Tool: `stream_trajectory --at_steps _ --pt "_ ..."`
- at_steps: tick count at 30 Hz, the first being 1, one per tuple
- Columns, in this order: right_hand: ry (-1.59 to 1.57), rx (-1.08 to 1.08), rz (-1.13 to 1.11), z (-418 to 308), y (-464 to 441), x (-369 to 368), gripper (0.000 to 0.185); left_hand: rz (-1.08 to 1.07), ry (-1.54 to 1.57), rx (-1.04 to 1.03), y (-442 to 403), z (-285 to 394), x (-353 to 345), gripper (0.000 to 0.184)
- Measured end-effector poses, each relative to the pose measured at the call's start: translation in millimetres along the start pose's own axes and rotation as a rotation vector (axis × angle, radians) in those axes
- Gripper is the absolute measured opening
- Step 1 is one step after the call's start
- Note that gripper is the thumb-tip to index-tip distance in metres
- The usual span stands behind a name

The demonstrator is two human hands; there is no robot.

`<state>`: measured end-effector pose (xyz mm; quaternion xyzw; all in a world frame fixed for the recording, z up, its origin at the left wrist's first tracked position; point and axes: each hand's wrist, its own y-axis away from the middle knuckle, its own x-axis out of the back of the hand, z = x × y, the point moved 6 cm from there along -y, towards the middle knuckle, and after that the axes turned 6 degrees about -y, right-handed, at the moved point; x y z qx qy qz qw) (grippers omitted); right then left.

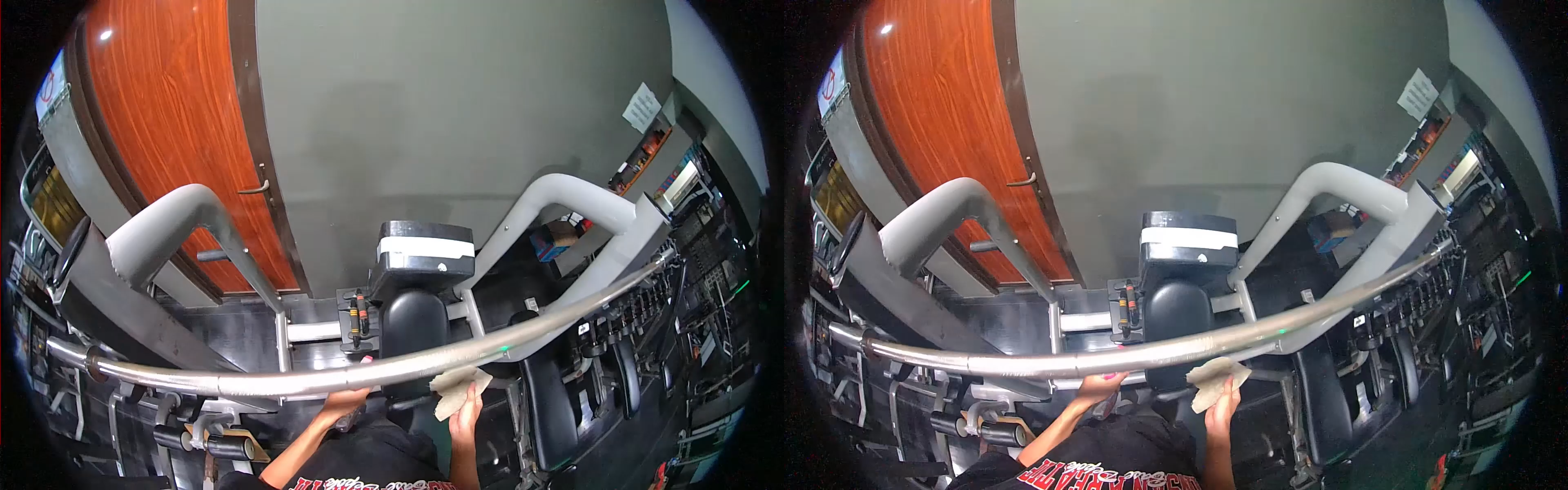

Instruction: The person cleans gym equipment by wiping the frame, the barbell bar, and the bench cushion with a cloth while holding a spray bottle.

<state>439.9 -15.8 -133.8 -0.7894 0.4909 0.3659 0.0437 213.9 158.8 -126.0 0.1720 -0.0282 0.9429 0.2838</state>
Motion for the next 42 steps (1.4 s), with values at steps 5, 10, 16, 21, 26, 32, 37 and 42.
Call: stream_trajectory --at_steps 5,10,16,21,26,32,37,42 --pt "0.033 0.007 -0.158 -3 -34 -7 0.041 0.025 -0.111 0.195 -27 25 5 0.015" --pt "0.054 -0.032 -0.039 0 -54 0 0.047 0.007 -0.098 0.245 -47 28 1 0.017" --pt "-0.138 -0.071 -0.131 1 -64 12 0.046 -0.109 -0.234 0.173 -62 41 -16 0.025" --pt "-0.041 -0.015 -0.069 -2 -65 40 0.051 -0.18 -0.198 0.179 -63 51 -46 0.025" --pt "0.079 0.079 -0.071 -5 -66 62 0.053 -0.196 -0.215 0.152 -69 51 -58 0.024" --pt "0.353 0.259 0.11 -8 -90 38 0.052 -0.066 -0.189 0.239 -64 31 -40 0.022" --pt "0.557 0.345 0.175 22 -156 1 0.043 -0.073 -0.125 0.258 -73 41 -58 0.017" --pt "1.328 0.868 -0.34 67 -191 -101 0.033 -0.09 -0.178 0.315 -73 27 -65 0.018"
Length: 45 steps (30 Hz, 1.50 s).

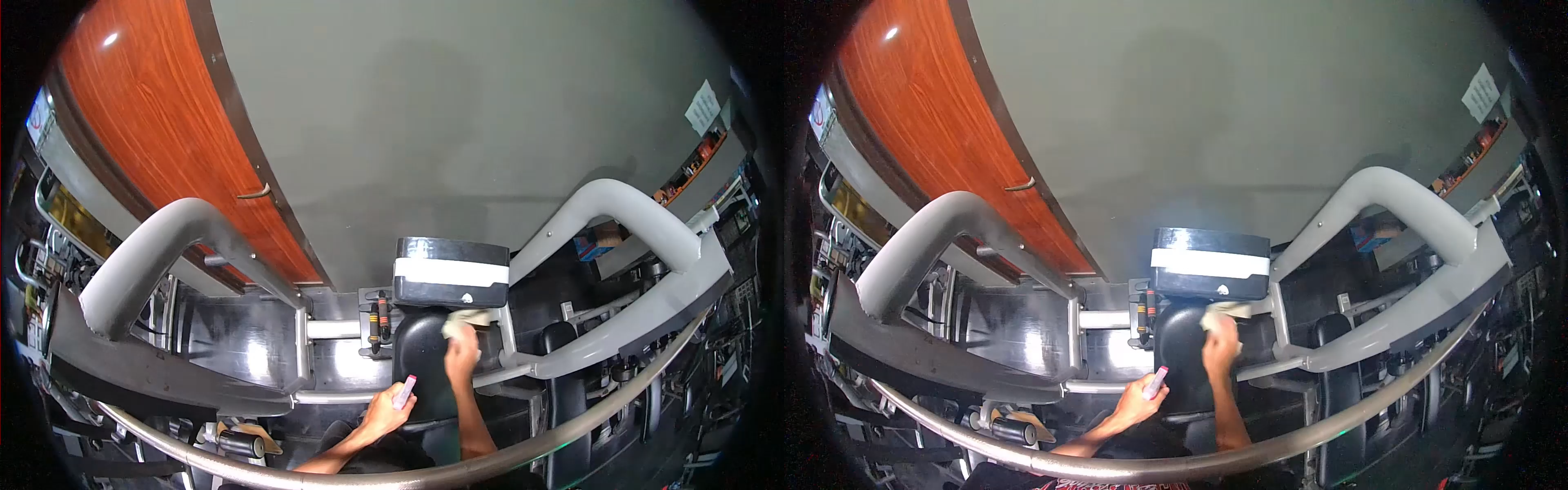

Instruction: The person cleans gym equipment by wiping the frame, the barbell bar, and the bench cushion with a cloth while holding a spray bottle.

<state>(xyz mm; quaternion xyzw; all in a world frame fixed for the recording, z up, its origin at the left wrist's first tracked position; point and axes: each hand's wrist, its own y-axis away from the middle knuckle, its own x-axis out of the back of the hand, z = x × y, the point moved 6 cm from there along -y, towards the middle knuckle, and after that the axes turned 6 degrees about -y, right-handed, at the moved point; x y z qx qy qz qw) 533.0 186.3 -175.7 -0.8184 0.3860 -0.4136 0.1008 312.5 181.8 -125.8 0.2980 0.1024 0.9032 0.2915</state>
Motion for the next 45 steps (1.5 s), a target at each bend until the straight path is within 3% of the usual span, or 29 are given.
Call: stream_trajectory --at_steps 1,3,5,7,9,12,15,16,19,21,22,23,25,28,29,31,35,37,38,41,42,44,45 --pt "0.121 0.089 -0.137 -25 -6 -16 0.035 0.021 0.015 -0.021 2 -5 4 0.017" --pt "0.092 0.114 -0.198 -48 -8 -42 0.035 0.025 0.016 -0.021 2 -27 9 0.017" --pt "-0.039 0.28 -0.373 -72 -4 -73 0.031 0.02 0.027 0.043 4 -34 18 0.018" --pt "0.136 0.512 -0.583 -87 19 -106 0.026 0.038 0.049 0.073 4 -31 26 0.013" --pt "0.246 0.518 -0.614 -84 21 -115 0.026 0.051 0.027 0.03 3 -30 30 0.013" --pt "0.111 0.474 -0.543 -68 5 -79 0.026 0.048 0.04 -0.053 2 -29 35 0.014" --pt "0.052 0.245 -0.331 -44 -29 -12 0.024 0.033 0.06 -0.059 0 -37 39 0.015" --pt "0.042 0.078 -0.292 -25 -31 4 0.024 0.031 0.06 -0.057 0 -37 42 0.015" --pt "-0.115 -0.19 -0.185 13 -21 4 0.027 -0.065 0.061 0.045 -1 -41 39 0.016" --pt "-0.037 -0.149 -0.116 -4 -20 -7 0.031 -0.043 0.089 -0.075 -2 -34 40 0.019" --pt "0.096 0.001 -0.17 -23 -23 -14 0.034 -0.041 0.089 -0.075 -2 -34 40 0.019" --pt "0.026 -0.094 -0.166 -28 -19 -25 0.035 -0.044 0.106 -0.09 -3 -32 40 0.019" --pt "0.19 0.172 -0.338 -61 -15 -52 0.033 -0.052 0.122 -0.104 -2 -28 38 0.02" --pt "0.307 0.355 -0.589 -72 -13 -97 0.03 -0.038 0.166 -0.139 -2 -18 36 0.019" --pt "0.337 0.458 -0.574 -75 -10 -108 0.026 -0.045 0.159 -0.153 -3 -17 34 0.018" --pt "0.446 0.393 -0.751 -76 -13 -124 0.026 -0.06 0.147 -0.171 -5 -13 33 0.017" --pt "0.365 0.355 -0.716 -69 -21 -100 0.024 -0.11 0.099 -0.153 -4 -12 29 0.018" --pt "0.127 0.502 -0.506 -61 -27 -60 0.025 -0.119 0.109 -0.159 -8 -13 28 0.018" --pt "0.168 0.509 -0.449 -53 -25 -41 0.028 -0.116 0.121 -0.157 -8 -15 28 0.018" --pt "0.01 0.239 -0.369 -5 -26 5 0.028 -0.12 0.134 -0.141 -8 -14 31 0.018" --pt "0.013 0.237 -0.373 7 -19 11 0.028 -0.129 0.12 -0.135 -9 -16 31 0.018" --pt "-0.019 -0.487 -0.439 77 9 11 0.025 -0.153 0.101 -0.116 -11 -15 32 0.018" --pt "-0.075 -0.51 -0.351 104 28 6 0.027 -0.156 0.1 -0.117 -11 -17 32 0.018"
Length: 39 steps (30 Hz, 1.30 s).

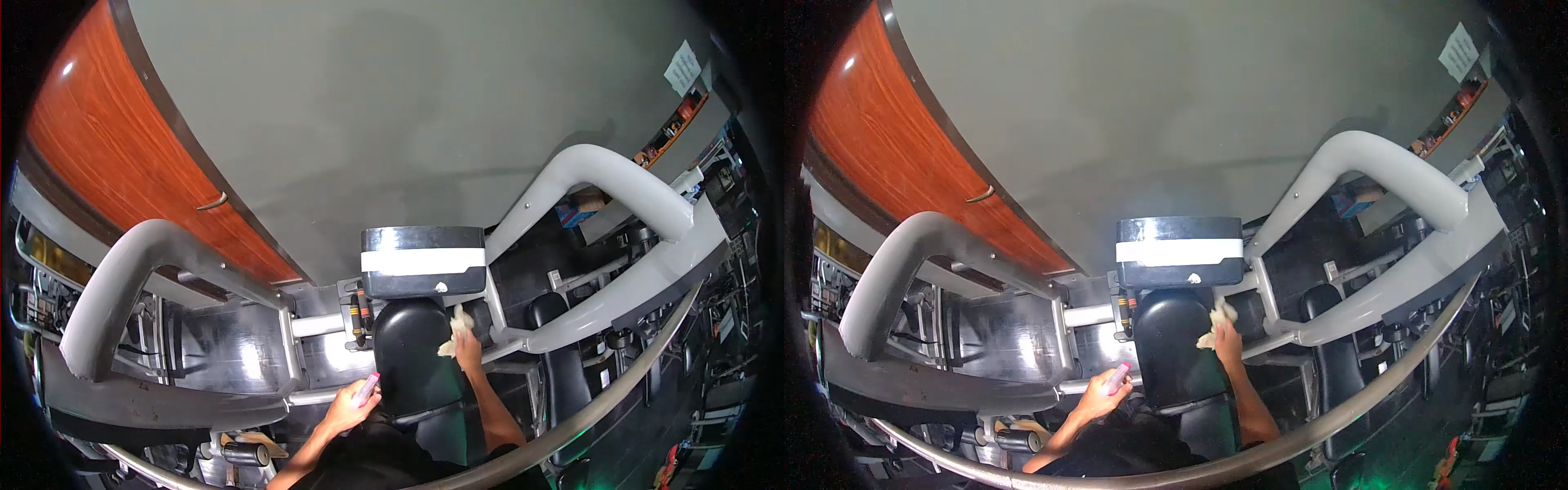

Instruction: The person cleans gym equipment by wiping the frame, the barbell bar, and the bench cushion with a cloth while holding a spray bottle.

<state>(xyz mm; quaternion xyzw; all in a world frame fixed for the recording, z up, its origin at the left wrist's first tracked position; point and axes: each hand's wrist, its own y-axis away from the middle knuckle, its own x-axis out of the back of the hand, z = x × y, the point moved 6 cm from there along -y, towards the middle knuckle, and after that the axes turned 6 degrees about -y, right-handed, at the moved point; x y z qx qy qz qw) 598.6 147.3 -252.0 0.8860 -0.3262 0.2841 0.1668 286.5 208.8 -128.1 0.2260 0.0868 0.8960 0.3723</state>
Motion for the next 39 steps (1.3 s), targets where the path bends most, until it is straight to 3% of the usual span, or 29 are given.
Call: stream_trajectory --at_steps 3,5,9,12,14,20,23,29,31,34,39 --pt "-0.113 -0.1 0.0 24 16 -16 0.03 0.051 0.013 -0.029 -1 -4 4 0.018" --pt "-0.116 0.128 0.27 4 28 -22 0.034 0.057 -0.028 0.015 1 -5 8 0.018" --pt "0.13 0.426 0.19 -86 40 -32 0.051 0.19 0.064 -0.012 4 -5 25 0.018" --pt "0.205 0.508 0.061 -127 50 -58 0.049 0.227 -0.011 -0.009 5 -11 36 0.018" --pt "0.211 0.487 0.051 -137 55 -72 0.047 0.241 -0.042 -0.01 6 -10 42 0.017" --pt "0.394 0.865 -0.267 -139 91 -125 0.033 0.284 -0.067 -0.02 9 -2 51 0.017" --pt "0.405 1.034 -0.306 -132 81 -97 0.034 0.299 -0.091 -0.025 12 -1 53 0.017" --pt "0.255 0.752 -0.13 -62 36 -8 0.043 0.273 -0.014 0.029 20 -10 49 0.017" --pt "-0.153 0.159 0.046 -12 24 -2 0.036 0.293 -0.029 -0.031 20 -18 47 0.017" --pt "-0.024 0.282 0.307 -65 52 -23 0.031 0.328 -0.053 -0.105 20 -19 44 0.017" --pt "0.221 0.668 -0.179 -151 103 -132 0.034 0.286 -0.02 -0.051 22 -10 44 0.017"
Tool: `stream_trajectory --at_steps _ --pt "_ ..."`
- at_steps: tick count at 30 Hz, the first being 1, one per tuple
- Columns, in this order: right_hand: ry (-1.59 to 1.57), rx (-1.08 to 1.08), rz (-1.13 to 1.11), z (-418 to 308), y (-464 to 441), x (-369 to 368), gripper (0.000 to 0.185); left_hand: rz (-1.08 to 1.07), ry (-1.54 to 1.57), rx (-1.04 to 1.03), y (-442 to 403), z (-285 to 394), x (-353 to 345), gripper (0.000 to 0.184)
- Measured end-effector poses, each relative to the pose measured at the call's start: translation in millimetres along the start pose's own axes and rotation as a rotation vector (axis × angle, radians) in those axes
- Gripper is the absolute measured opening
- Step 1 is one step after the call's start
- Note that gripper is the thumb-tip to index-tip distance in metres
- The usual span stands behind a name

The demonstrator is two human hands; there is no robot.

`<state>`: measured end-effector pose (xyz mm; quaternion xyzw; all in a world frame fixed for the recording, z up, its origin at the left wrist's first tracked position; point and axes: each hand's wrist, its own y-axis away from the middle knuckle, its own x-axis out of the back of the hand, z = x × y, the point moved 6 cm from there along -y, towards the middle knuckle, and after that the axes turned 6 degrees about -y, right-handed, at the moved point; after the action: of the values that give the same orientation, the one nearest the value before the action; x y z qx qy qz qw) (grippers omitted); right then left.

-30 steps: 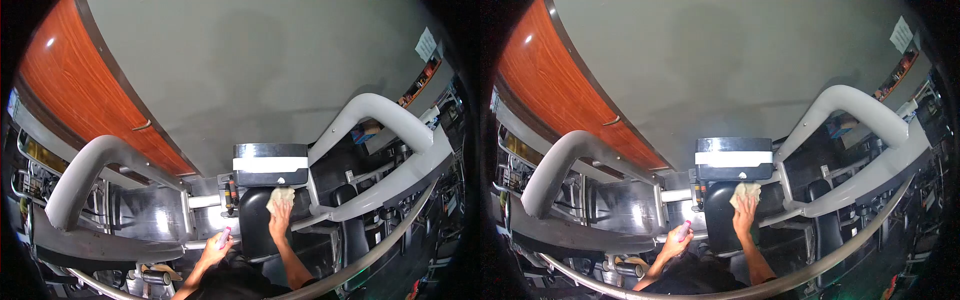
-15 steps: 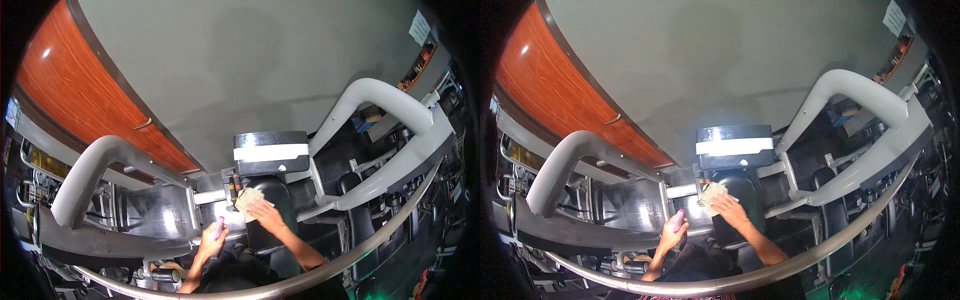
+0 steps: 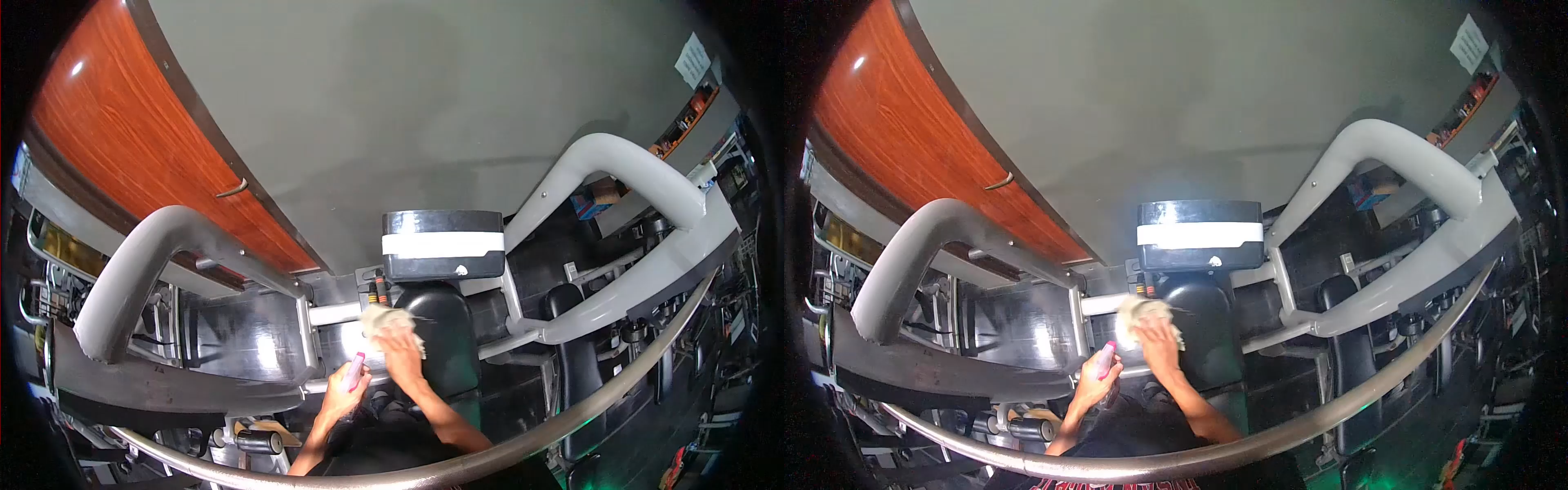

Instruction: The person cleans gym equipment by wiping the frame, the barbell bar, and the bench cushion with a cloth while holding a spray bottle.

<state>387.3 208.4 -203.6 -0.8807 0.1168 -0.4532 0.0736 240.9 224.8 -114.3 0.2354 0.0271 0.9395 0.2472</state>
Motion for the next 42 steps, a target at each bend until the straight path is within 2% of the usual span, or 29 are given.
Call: stream_trajectory --at_steps 2,3,5,7,9,11,13,15,18,20,21,23,25,29,34,37,38,39,41,42 --pt "0.135 0.105 -0.163 0 1 -36 0.031 0.009 0.017 -0.014 -2 2 2 0.017" --pt "0.133 0.1 -0.16 4 2 -33 0.031 0.005 0.012 -0.015 -2 -1 3 0.017" --pt "0.277 0.322 -0.223 11 7 -18 0.028 0.016 -0.014 -0.045 -2 -6 6 0.016" --pt "0.129 0.363 -0.147 20 6 12 0.033 0.028 -0.034 -0.053 -1 -6 10 0.016" --pt "0.066 0.261 -0.02 44 5 48 0.037 0.038 -0.047 -0.06 -1 -6 12 0.016" --pt "-0.156 -0.116 0.179 89 1 104 0.037 -0.004 -0.005 0.032 1 -15 10 0.016" --pt "-0.092 -0.183 0.25 105 5 112 0.035 -0.038 0.033 0.094 1 -20 5 0.015" --pt "-0.035 -0.241 0.321 110 2 111 0.033 -0.02 0.027 -0.003 0 -14 2 0.015" --pt "-0.067 -0.381 0.526 84 -9 99 0.031 -0.008 0.022 -0.035 2 -7 5 0.016" --pt "-0.019 -0.201 0.353 58 -19 61 0.03 -0.017 0.031 -0.015 3 -17 2 0.016" --pt "-0.056 -0.194 0.31 32 -27 53 0.032 -0.029 0.033 0.007 4 -22 2 0.016" --pt "0.029 0.061 -0.005 12 -30 1 0.031 -0.029 0.027 -0.004 4 -18 4 0.016" --pt "0.273 0.206 -0.181 4 -31 -26 0.026 -0.032 0.019 -0.016 5 -16 6 0.016" --pt "0.28 0.28 -0.237 15 -31 -10 0.025 -0.011 0.029 0.016 7 -18 12 0.016" --pt "0.217 0.185 -0.036 26 -40 34 0.03 0.003 0.045 0.024 11 -26 13 0.016" --pt "0.285 0.127 0.014 19 -49 21 0.029 -0.002 0.056 0.04 15 -24 13 0.016" --pt "0.401 0.125 -0.087 13 -51 7 0.032 0.003 0.056 0.019 16 -23 14 0.016" --pt "0.398 0.124 -0.082 10 -51 -10 0.032 0.007 0.055 -0.007 17 -22 16 0.016" --pt "1.006 0.173 -0.469 18 -45 -66 0.033 -0.026 0.03 0.037 23 -28 20 0.016" --pt "0.967 0.185 -0.698 10 -42 -70 0.036 0.009 0.036 0.002 26 -27 22 0.016"
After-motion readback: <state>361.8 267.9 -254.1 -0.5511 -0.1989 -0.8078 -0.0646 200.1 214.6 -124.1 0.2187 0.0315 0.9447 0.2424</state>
